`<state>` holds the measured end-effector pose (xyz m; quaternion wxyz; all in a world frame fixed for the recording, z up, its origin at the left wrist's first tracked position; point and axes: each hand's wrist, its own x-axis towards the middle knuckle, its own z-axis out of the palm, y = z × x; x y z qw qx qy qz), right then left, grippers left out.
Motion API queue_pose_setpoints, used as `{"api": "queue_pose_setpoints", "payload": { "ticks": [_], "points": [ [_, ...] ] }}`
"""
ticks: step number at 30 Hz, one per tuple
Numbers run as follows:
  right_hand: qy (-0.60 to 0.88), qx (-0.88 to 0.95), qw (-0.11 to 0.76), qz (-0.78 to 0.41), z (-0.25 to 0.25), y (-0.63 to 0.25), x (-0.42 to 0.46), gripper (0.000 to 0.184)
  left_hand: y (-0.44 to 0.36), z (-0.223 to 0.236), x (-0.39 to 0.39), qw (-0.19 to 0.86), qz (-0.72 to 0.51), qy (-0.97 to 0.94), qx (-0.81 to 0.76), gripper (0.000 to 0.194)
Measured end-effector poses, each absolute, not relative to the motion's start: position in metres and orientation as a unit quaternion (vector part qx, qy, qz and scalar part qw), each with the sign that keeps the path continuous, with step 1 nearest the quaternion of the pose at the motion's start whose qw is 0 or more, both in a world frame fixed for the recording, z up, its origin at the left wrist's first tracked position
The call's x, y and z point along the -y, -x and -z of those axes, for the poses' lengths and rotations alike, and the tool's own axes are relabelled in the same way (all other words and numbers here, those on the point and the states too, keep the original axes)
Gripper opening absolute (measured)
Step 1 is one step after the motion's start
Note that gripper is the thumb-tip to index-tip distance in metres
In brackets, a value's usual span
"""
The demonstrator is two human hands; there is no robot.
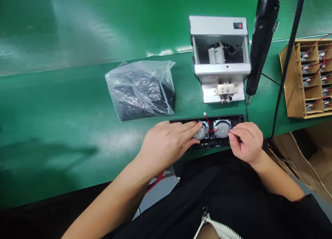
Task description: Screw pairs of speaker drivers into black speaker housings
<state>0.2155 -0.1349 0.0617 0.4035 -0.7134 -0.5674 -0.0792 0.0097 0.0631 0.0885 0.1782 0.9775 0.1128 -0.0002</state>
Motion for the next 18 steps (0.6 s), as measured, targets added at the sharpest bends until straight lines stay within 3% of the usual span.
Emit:
{"api": "queue_pose_setpoints", "payload": {
  "ticks": [12,18],
  "points": [
    [0.730,0.525,0.436,0.043,-0.066,-0.221,0.137,0.009,-0.011,-0.085,-0.069,0.162,-0.018,-0.983,-0.085,0.035],
    [0.741,0.402,0.529,0.093,-0.072,-0.287,0.098,0.060,0.013,-0.086,-0.081,0.226,-0.177,-0.955,-0.068,0.039]
  ]
}}
